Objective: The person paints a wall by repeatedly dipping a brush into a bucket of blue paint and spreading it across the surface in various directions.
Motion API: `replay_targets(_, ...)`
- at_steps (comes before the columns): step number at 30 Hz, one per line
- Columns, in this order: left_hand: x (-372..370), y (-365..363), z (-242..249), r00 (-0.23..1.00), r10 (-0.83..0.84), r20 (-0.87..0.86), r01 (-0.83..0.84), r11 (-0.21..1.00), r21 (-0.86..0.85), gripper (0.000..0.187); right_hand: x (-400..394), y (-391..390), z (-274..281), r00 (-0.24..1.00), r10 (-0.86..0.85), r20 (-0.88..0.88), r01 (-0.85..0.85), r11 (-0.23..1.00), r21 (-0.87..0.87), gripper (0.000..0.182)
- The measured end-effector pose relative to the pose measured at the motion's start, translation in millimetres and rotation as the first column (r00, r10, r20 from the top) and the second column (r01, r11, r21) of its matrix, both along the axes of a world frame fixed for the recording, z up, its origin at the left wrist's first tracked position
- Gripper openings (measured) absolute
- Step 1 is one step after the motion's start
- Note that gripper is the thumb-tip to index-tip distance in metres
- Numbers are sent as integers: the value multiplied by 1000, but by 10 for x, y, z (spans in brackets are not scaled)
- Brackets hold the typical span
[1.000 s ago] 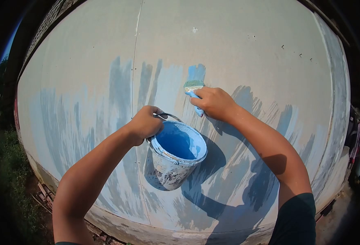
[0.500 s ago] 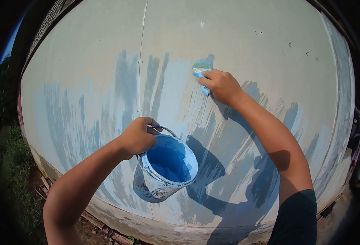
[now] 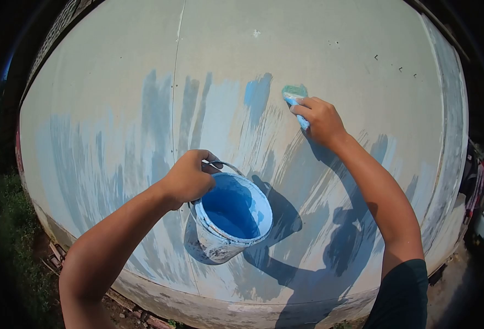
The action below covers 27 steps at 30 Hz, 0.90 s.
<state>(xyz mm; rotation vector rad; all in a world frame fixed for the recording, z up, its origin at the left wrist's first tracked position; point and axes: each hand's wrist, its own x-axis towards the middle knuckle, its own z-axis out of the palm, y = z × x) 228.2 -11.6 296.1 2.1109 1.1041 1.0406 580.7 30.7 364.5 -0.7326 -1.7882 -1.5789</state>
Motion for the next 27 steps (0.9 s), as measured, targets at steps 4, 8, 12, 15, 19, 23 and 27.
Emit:
replay_targets(4,43,19,-60,997,-15,81,14,1000,5,57,-296,-110,-793,983,90,160,-27,933,-358,32)
replay_targets(8,108,-33,-34,999,-12,41,13,1000,-5,55,-372,-244,-763,968,142,-205,-245,702,-669,19)
replay_targets(12,161,-104,-17,1000,-9,13,9,1000,1,56,-102,-230,10,926,210,-315,-333,847,-414,17)
replay_targets(15,157,-160,-22,1000,-6,3,6,1000,0,57,121,-150,408,964,159,-212,-191,972,-137,21)
replay_targets(19,88,-175,-75,1000,-8,28,8,1000,-10,58,64,50,-32,999,2,44,2,996,-94,28)
replay_targets(23,18,-212,-118,999,26,45,-25,999,-24,58,-318,-22,-1023,966,216,144,-119,861,-495,24)
replay_targets(27,-9,-297,-84,997,82,4,-81,997,-16,58,-526,-90,-1055,965,236,-118,-243,619,-747,18)
